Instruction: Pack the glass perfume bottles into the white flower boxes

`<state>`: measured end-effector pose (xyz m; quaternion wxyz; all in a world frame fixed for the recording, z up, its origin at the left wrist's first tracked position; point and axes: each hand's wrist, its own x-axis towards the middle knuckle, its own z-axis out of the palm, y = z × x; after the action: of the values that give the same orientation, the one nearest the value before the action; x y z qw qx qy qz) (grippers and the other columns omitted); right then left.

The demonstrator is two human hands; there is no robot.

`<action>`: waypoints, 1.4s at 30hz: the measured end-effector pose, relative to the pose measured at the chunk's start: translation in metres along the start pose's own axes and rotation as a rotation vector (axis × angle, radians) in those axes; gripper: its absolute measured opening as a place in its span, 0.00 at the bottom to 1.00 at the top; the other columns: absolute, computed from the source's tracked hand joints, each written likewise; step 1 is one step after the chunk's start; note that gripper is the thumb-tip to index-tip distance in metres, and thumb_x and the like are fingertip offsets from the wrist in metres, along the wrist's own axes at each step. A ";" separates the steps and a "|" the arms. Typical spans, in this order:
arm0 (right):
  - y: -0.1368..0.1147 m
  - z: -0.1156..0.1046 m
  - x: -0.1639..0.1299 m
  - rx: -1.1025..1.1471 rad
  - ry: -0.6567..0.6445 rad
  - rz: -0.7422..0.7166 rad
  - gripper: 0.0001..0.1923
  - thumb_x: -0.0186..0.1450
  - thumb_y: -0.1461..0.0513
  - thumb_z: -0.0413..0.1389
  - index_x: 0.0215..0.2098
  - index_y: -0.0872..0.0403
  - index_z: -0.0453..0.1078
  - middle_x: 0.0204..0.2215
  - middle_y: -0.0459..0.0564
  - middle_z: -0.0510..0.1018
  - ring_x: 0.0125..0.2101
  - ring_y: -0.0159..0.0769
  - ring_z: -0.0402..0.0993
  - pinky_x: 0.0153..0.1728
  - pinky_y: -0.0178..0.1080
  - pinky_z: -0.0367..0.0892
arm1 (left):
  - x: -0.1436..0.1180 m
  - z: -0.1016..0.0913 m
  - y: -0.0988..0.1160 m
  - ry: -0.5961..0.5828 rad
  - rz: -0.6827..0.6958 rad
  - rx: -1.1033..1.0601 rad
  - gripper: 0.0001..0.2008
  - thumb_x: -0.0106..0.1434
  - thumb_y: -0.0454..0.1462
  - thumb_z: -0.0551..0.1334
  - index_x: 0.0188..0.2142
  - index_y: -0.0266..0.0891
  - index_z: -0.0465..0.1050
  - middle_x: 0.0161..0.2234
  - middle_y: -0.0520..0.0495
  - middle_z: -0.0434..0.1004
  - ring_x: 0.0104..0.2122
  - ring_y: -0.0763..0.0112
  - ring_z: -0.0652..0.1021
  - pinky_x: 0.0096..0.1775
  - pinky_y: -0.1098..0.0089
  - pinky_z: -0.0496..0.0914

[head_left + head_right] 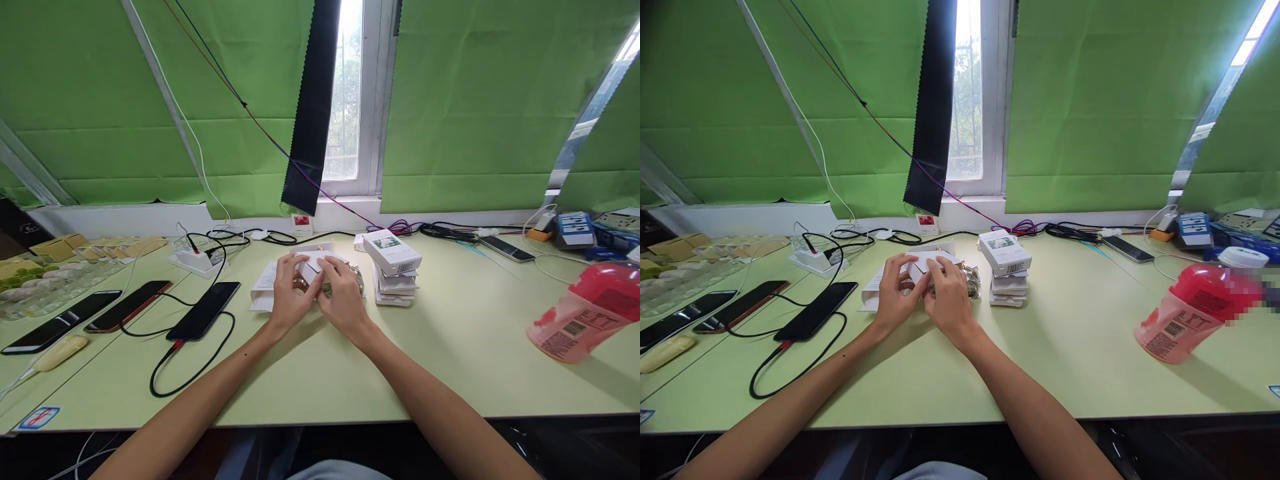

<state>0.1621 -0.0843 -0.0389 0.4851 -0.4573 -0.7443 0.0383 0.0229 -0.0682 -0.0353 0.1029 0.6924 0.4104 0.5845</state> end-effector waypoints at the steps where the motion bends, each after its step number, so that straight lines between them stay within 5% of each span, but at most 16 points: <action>1: 0.000 0.000 0.000 0.002 0.000 0.000 0.29 0.64 0.70 0.54 0.64 0.57 0.68 0.62 0.61 0.73 0.63 0.51 0.69 0.63 0.51 0.66 | 0.000 0.000 0.000 0.000 -0.001 0.001 0.18 0.64 0.46 0.68 0.51 0.44 0.72 0.54 0.44 0.67 0.33 0.77 0.78 0.31 0.73 0.78; 42: -0.004 -0.005 -0.001 -0.057 -0.057 0.021 0.30 0.63 0.71 0.55 0.63 0.54 0.69 0.63 0.59 0.71 0.60 0.50 0.70 0.61 0.51 0.65 | -0.001 0.001 -0.005 -0.087 -0.034 0.032 0.16 0.64 0.45 0.66 0.50 0.44 0.73 0.55 0.43 0.67 0.38 0.71 0.80 0.33 0.71 0.78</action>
<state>0.1637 -0.0890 -0.0349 0.4502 -0.4774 -0.7538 0.0353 0.0217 -0.0653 -0.0387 0.1195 0.7115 0.4266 0.5455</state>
